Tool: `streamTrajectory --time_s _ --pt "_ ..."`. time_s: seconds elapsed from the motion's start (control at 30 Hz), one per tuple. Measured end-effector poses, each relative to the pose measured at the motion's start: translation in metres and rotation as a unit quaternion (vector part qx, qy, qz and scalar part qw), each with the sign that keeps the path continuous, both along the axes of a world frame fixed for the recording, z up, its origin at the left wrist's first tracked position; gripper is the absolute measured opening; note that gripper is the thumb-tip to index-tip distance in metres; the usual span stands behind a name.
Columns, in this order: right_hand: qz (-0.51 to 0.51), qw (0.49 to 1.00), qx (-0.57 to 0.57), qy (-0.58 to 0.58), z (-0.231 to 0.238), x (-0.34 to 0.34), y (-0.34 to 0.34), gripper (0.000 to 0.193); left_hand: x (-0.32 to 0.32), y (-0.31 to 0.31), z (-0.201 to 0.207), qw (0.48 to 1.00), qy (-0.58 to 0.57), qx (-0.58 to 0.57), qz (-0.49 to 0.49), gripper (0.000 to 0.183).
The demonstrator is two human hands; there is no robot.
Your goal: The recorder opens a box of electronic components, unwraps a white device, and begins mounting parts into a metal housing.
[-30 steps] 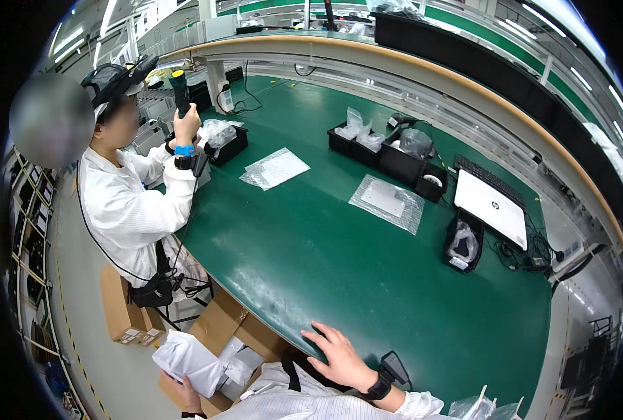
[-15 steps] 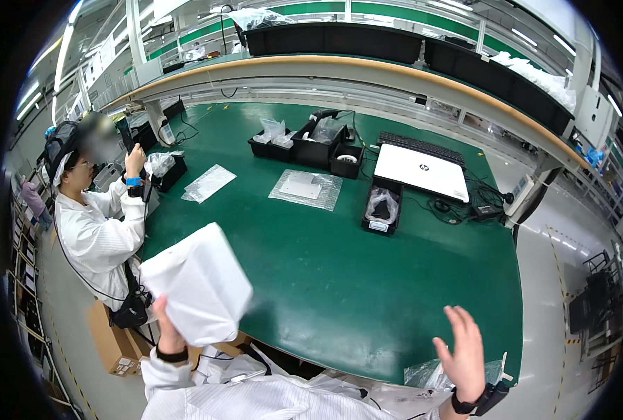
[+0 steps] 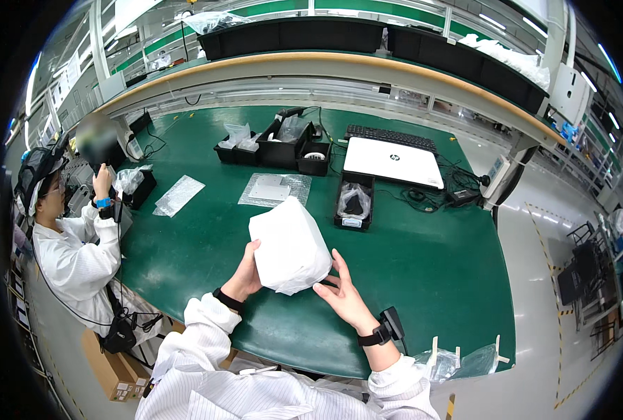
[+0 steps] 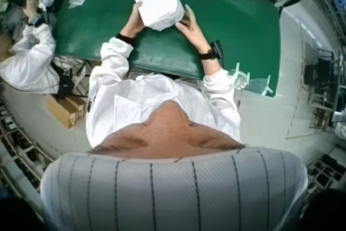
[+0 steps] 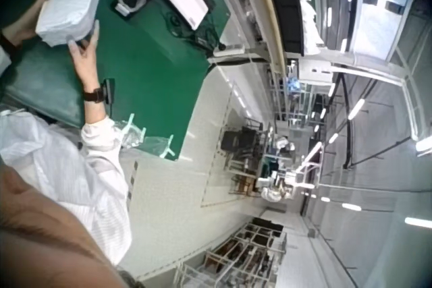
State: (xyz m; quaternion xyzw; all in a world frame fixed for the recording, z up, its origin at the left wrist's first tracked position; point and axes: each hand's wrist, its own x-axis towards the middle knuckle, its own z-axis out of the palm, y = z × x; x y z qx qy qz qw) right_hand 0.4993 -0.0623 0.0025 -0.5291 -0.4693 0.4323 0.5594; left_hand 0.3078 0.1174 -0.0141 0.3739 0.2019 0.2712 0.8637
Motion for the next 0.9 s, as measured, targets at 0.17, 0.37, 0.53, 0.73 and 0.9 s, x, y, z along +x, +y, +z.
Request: streamTrajectory --time_s 0.17,0.37,0.53,0.73,0.9 --pt "-0.056 0.994 0.043 -0.084 -0.035 -0.019 0.028 0.091 -0.003 0.012 -0.017 0.998 0.053 0.031 0.021 0.076" --pt "-0.085 0.993 0.076 0.030 -0.041 -0.048 0.048 0.090 -0.015 0.007 -0.015 0.990 0.057 0.081 0.098 0.077" --pt "-0.098 0.992 0.063 0.051 -0.042 -0.049 0.041 0.090 -0.011 0.000 -0.015 0.985 0.102 0.092 0.109 0.084" --pt "-0.092 0.992 0.083 0.024 -0.046 -0.053 0.045 0.092 -0.015 0.000 -0.012 0.974 0.139 0.125 0.128 0.078" --pt "-0.093 0.992 0.086 0.014 -0.056 -0.045 0.050 0.096 -0.014 0.002 -0.016 0.975 0.128 0.129 0.130 0.077"
